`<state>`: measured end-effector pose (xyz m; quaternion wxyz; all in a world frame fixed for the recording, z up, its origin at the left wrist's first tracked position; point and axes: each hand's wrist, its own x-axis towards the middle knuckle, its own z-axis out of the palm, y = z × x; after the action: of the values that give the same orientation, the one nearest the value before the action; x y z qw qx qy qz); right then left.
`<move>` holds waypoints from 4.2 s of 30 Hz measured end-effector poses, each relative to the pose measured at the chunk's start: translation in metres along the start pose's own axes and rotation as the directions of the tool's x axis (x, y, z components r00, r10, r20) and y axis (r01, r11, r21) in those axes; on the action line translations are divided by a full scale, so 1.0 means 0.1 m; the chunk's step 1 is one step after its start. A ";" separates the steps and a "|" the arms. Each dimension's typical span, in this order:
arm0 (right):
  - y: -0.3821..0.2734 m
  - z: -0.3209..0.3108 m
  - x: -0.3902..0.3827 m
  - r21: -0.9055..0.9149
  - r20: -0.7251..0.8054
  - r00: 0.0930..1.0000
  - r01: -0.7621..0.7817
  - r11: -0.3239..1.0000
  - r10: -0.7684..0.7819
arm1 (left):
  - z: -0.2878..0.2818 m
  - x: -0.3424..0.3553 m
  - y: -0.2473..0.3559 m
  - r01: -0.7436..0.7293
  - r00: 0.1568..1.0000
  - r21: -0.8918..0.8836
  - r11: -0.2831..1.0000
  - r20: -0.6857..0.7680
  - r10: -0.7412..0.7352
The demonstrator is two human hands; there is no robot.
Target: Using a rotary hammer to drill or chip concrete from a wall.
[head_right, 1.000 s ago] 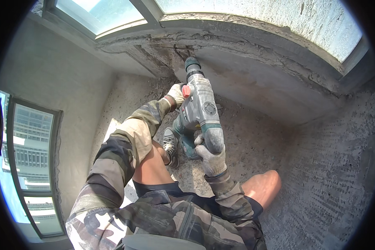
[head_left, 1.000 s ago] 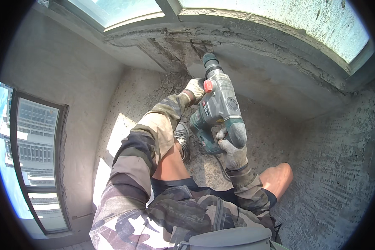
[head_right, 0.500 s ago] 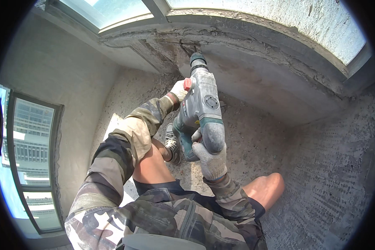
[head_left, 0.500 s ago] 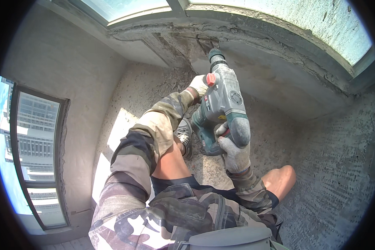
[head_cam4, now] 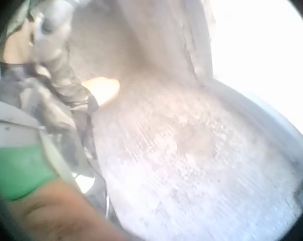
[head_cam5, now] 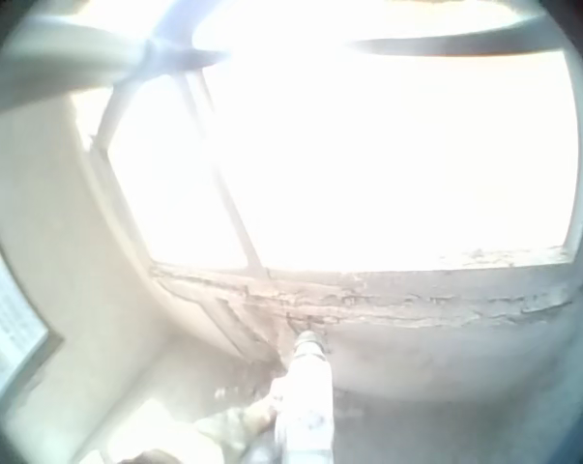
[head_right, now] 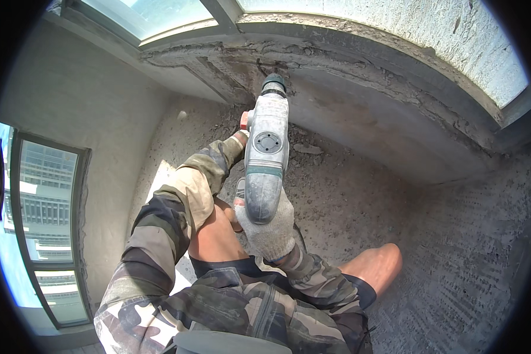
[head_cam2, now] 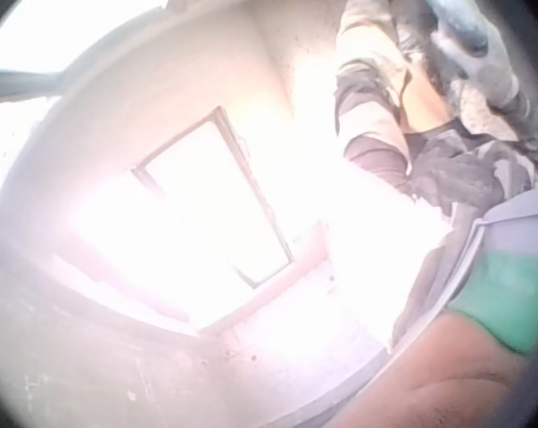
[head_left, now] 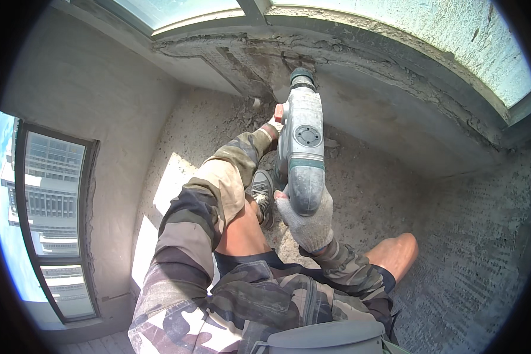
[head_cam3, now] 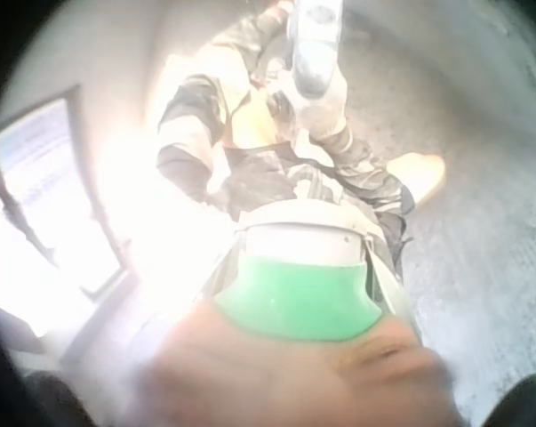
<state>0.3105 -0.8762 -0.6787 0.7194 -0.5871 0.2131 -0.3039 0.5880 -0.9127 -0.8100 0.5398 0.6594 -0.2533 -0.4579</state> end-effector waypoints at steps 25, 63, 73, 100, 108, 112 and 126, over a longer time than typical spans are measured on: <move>-0.02 -0.63 0.23 0.412 -0.080 0.987 -0.098 0.906 0.143 | 0.16 0.18 0.16 -0.387 0.852 0.858 -0.338 0.473 0.224; 0.45 -0.72 0.10 0.694 -0.057 0.975 -0.115 0.711 0.214 | 0.11 0.11 0.12 -0.110 0.986 0.941 0.319 0.063 0.153; 0.81 -0.83 0.18 0.806 0.026 0.983 -0.127 0.579 0.180 | 0.05 0.30 0.08 -0.158 0.977 0.986 0.047 0.149 0.153; 1.02 -0.91 0.00 0.805 0.073 0.985 -0.151 0.574 0.157 | 0.24 0.09 0.23 -0.051 0.978 0.980 0.190 0.011 0.206; 0.95 -0.69 0.14 0.663 0.023 0.990 -0.119 0.739 0.138 | 0.14 0.00 0.30 -0.019 0.985 0.783 0.622 -0.093 0.147; 1.00 -0.92 0.35 0.800 0.029 0.986 -0.122 0.587 0.165 | 0.15 0.17 0.33 -0.040 0.986 0.992 0.117 0.020 0.169; 0.39 -0.60 -0.13 0.665 -0.065 0.975 -0.117 0.738 0.213 | 0.21 -0.04 0.16 -0.154 0.988 0.889 0.432 0.127 0.090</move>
<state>0.2685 -0.9059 -0.7304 0.8873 -0.2534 0.1928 -0.3337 0.5706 -0.9237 -0.7933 0.1336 0.8105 -0.5199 -0.2343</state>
